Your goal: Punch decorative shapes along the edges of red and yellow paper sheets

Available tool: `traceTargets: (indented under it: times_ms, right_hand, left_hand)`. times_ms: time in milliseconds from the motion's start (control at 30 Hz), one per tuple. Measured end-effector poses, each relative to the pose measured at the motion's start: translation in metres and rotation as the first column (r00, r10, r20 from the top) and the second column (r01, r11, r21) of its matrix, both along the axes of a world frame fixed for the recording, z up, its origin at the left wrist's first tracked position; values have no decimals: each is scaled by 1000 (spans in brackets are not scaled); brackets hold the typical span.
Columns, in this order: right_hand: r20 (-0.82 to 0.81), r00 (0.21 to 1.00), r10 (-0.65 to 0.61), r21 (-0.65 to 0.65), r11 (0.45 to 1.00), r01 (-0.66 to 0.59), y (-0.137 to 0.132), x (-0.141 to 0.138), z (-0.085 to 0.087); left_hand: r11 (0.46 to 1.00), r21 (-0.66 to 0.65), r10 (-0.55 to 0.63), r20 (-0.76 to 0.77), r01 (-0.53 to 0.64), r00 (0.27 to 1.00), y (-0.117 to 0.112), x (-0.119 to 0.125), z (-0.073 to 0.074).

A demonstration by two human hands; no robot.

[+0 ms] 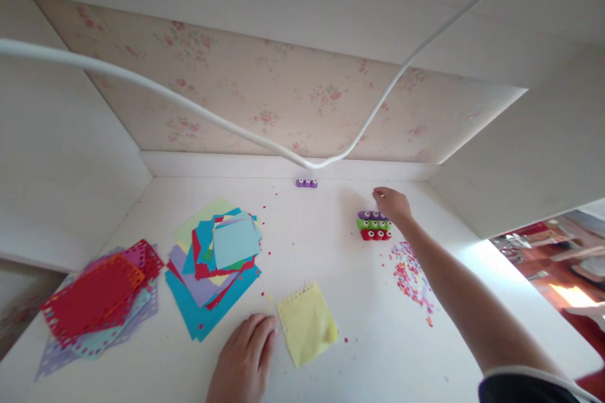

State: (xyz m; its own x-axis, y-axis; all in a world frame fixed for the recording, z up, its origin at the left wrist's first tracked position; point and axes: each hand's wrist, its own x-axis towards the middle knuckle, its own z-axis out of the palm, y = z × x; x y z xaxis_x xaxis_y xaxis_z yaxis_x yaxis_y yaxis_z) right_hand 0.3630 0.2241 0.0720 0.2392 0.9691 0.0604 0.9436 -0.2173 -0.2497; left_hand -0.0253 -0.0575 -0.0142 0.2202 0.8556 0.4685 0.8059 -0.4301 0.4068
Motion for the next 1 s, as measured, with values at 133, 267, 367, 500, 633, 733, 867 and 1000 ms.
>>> traceTargets:
  times_ms: [133,267,367,500,633,733,867,1000]
  right_hand:
    - [-50,947,316,-16,948,-318,19,-77,-14]
    - [-77,895,439,-29,896,-442,46,-138,-31]
    - [-77,892,446,-43,892,-450,64,-159,-38]
    - [-78,909,410,-48,909,-414,68,-164,-42]
    - [-97,937,336,-7,941,-338,50,-156,-45]
    - [-143,937,318,32,948,-317,29,-147,-41]
    - [-257,896,361,57,932,-359,-7,-142,-29]
    - [-415,757,505,40,841,-539,-66,-155,-14]
  left_hand:
    - [998,-66,-15,21,16,1000,-1,1,4]
    - [990,-132,-33,92,45,995,-2,1,6]
    - [985,-164,-20,149,44,989,-3,1,8]
    - [976,-211,-5,198,47,980,-4,0,11]
    - [962,-265,-3,206,59,978,-3,1,14]
    - [958,-278,-13,202,70,979,-2,0,13]
    - [959,-270,-14,246,83,969,-5,-2,11]
    - [936,-351,104,347,26,932,-7,-3,14]
